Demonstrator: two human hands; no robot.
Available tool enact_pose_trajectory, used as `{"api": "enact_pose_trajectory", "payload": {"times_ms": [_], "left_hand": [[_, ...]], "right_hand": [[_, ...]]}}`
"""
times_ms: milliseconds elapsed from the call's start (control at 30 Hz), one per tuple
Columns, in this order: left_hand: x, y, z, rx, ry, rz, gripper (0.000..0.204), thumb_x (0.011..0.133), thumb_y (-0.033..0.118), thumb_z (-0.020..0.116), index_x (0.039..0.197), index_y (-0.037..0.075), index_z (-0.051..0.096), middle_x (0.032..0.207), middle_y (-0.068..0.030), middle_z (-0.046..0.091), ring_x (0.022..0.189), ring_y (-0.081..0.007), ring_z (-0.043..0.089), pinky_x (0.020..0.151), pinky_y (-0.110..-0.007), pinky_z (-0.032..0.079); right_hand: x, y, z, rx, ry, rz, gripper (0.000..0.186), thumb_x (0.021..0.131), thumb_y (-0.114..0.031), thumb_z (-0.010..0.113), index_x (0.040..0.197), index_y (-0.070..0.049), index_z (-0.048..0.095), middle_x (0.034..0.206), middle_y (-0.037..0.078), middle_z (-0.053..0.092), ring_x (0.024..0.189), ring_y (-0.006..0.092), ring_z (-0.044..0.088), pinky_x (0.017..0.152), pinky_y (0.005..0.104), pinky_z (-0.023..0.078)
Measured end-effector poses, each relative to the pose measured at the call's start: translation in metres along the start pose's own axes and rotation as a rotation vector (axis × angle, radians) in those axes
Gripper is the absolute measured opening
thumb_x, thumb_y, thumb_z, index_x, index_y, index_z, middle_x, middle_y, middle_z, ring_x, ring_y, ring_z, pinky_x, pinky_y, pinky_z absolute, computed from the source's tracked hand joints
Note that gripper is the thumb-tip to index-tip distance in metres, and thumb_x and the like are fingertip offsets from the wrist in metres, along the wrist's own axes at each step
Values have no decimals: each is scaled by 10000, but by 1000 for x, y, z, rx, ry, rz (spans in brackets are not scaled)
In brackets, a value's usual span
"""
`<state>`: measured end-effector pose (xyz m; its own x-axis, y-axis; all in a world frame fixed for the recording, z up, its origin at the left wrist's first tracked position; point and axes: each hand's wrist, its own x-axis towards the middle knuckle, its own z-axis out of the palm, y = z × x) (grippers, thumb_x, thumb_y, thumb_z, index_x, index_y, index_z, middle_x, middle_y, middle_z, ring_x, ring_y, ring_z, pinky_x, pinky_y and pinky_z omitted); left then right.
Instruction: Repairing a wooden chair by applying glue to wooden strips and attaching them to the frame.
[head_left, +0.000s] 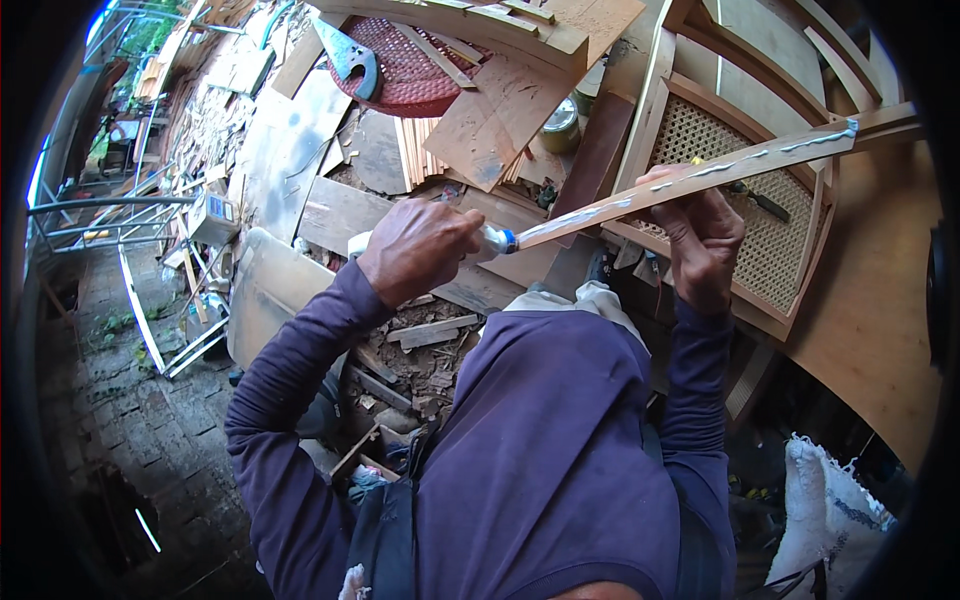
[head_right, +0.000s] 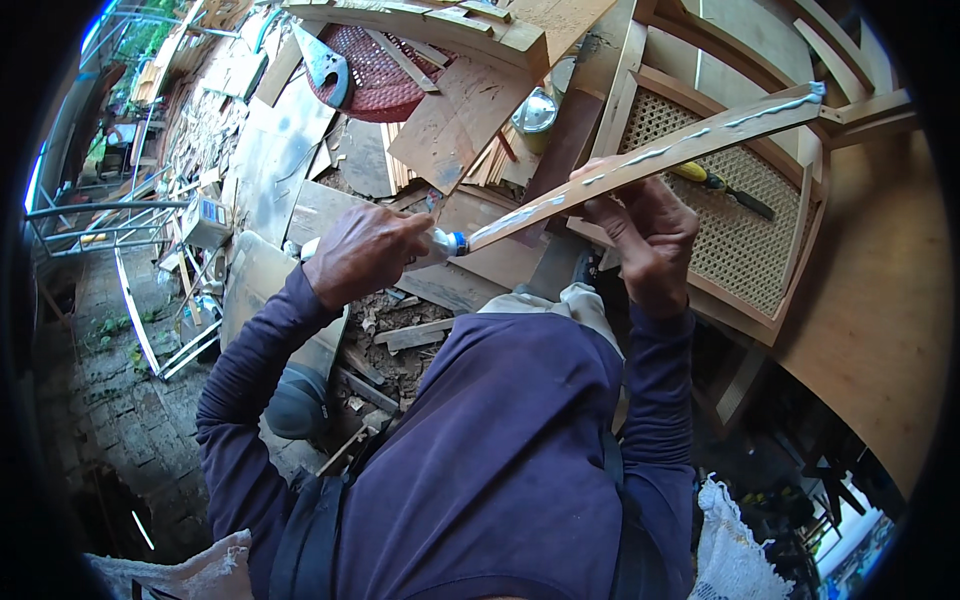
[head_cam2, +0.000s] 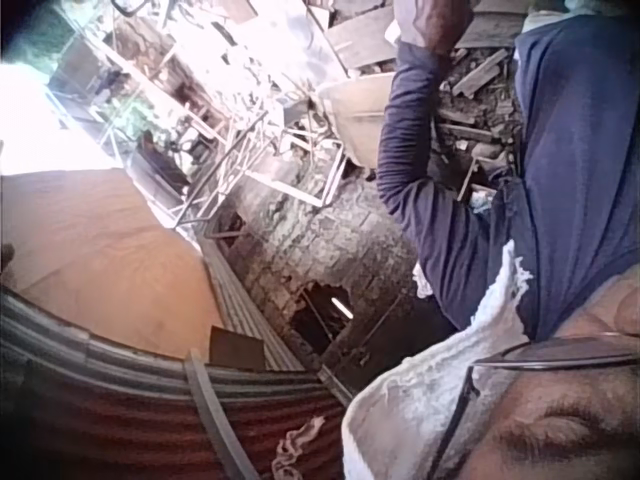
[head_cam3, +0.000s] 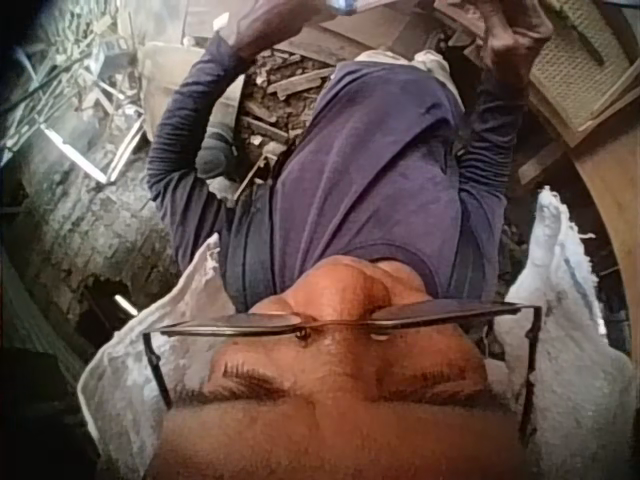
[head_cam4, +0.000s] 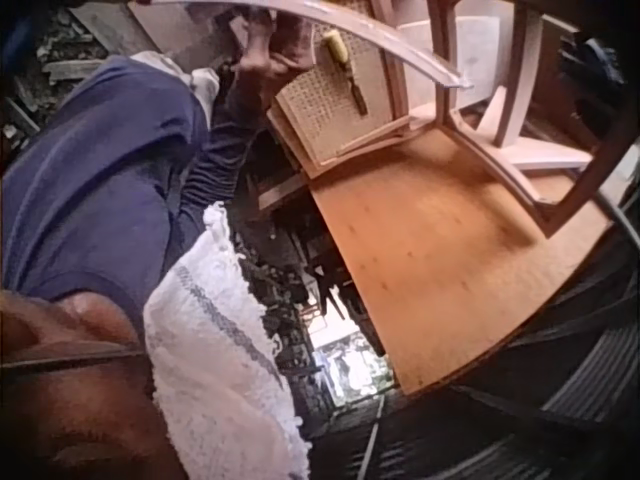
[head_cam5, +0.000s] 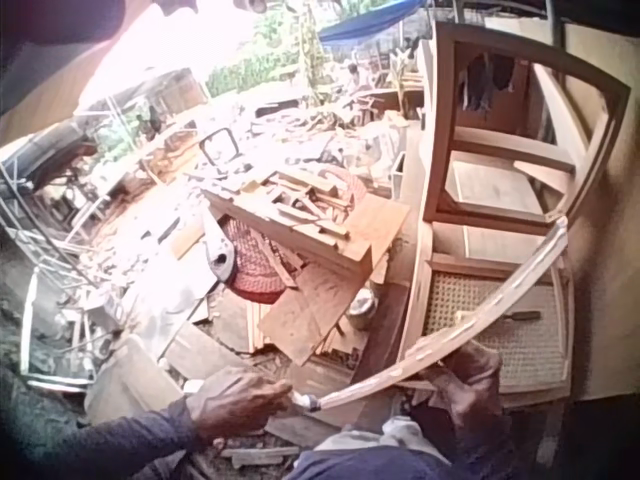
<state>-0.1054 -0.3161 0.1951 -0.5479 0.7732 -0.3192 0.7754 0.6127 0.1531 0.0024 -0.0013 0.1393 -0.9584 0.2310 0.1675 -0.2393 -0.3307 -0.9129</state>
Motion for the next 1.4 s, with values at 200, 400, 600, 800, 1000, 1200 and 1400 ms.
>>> {"api": "enact_pose_trajectory", "payload": {"times_ms": [200, 400, 600, 800, 1000, 1200, 1400], "left_hand": [[-1, -2, 0, -10, -72, -52, 222, 894, 156, 776, 1071, 72, 671, 766, -180, 717, 731, -405, 731, 645, -529, 535], [5, 5, -6, 5, -110, -67, 239, 893, 146, 776, 1100, 72, 683, 785, -185, 730, 737, -402, 739, 650, -522, 545], [7, 4, -1, -4, -25, -3, 198, 862, 123, 756, 1044, 76, 693, 725, -155, 702, 686, -360, 732, 613, -489, 556], [7, 2, -4, 41, -111, -86, 280, 881, 125, 767, 1147, 74, 698, 815, -184, 741, 767, -400, 744, 685, -512, 563], [1, -5, -8, -23, -51, -63, 303, 887, 132, 764, 1180, 84, 703, 880, -183, 766, 797, -405, 748, 686, -514, 560], [2, -3, -9, 0, -57, -74, 279, 898, 134, 752, 1170, 90, 704, 881, -187, 766, 785, -408, 746, 680, -517, 557], [10, -2, -8, 58, -108, -75, 261, 898, 148, 745, 1151, 106, 696, 828, -181, 746, 758, -400, 741, 654, -515, 543]], "right_hand": [[4, 0, -18, 39, 25, -41, 295, 1034, 56, 661, 1329, 58, 677, 1244, 171, 735, 1148, 239, 724, 983, 412, 658], [4, 2, -8, 37, 3, -18, 290, 1031, 61, 664, 1320, 56, 682, 1242, 177, 737, 1125, 239, 732, 980, 413, 659], [6, -1, -20, 37, -7, -38, 284, 1034, 56, 660, 1317, 56, 683, 1254, 180, 733, 1143, 250, 733, 984, 426, 662], [7, 1, -33, 76, 20, -59, 300, 1050, 57, 628, 1347, 57, 665, 1271, 191, 726, 1157, 263, 729, 1003, 443, 662], [6, 6, -41, 94, 34, -96, 319, 1052, 76, 604, 1365, 60, 658, 1284, 194, 727, 1166, 267, 729, 1018, 452, 656], [4, 7, -41, 102, 70, -75, 325, 1045, 85, 608, 1365, 60, 661, 1283, 192, 731, 1171, 267, 728, 1034, 432, 644], [5, 4, -31, 81, 57, -84, 330, 1039, 94, 616, 1364, 58, 664, 1276, 182, 734, 1169, 262, 727, 1036, 419, 641]]}}
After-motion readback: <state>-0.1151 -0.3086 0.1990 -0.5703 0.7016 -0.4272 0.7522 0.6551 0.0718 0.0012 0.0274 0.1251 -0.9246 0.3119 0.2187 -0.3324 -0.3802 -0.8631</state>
